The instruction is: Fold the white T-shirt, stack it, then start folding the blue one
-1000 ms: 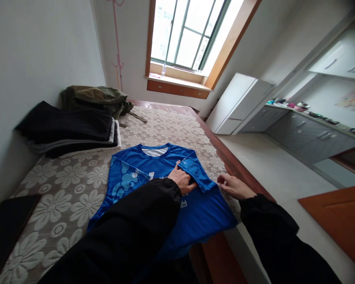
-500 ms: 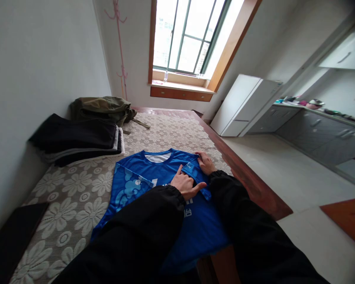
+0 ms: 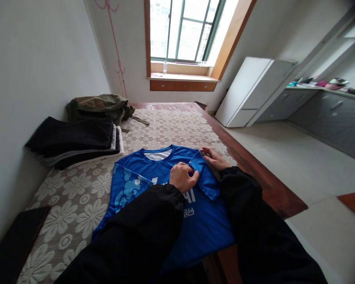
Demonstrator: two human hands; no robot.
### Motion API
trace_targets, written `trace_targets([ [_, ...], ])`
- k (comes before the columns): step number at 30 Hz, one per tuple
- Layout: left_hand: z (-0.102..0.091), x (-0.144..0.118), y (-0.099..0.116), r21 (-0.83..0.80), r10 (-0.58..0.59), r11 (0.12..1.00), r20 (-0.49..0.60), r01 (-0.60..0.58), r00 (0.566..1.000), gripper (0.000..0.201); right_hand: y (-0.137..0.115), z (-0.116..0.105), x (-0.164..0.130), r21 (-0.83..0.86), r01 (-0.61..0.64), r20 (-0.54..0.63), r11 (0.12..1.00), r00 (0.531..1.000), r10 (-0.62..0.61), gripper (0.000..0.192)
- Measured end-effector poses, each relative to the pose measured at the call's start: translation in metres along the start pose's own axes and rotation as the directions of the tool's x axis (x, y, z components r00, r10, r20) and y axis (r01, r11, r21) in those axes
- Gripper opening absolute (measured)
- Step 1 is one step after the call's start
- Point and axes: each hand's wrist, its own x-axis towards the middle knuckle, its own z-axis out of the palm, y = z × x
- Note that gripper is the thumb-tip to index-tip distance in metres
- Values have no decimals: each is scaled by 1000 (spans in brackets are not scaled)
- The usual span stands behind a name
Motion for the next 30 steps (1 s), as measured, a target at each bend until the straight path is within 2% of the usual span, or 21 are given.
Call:
trace_targets([
  [5,-3,-3,3,6,67,998,9,-67,998,35,-11,1,-5,-214,-7,-89,977,996,-13,40],
  [16,-2,-5,3,46,96,994,34,-98,995,38,-21,12,-5,-270,109,-99,957,985,-140,26],
  [24,-2,-5,4,64,94,993,29,-95,995,37,-20,15,-6,-310,217,-1,926,974,-228,32],
  [30,-2,-6,4,60,97,993,26,-99,995,36,-16,16,-4,-344,190,-7,919,979,-205,47],
])
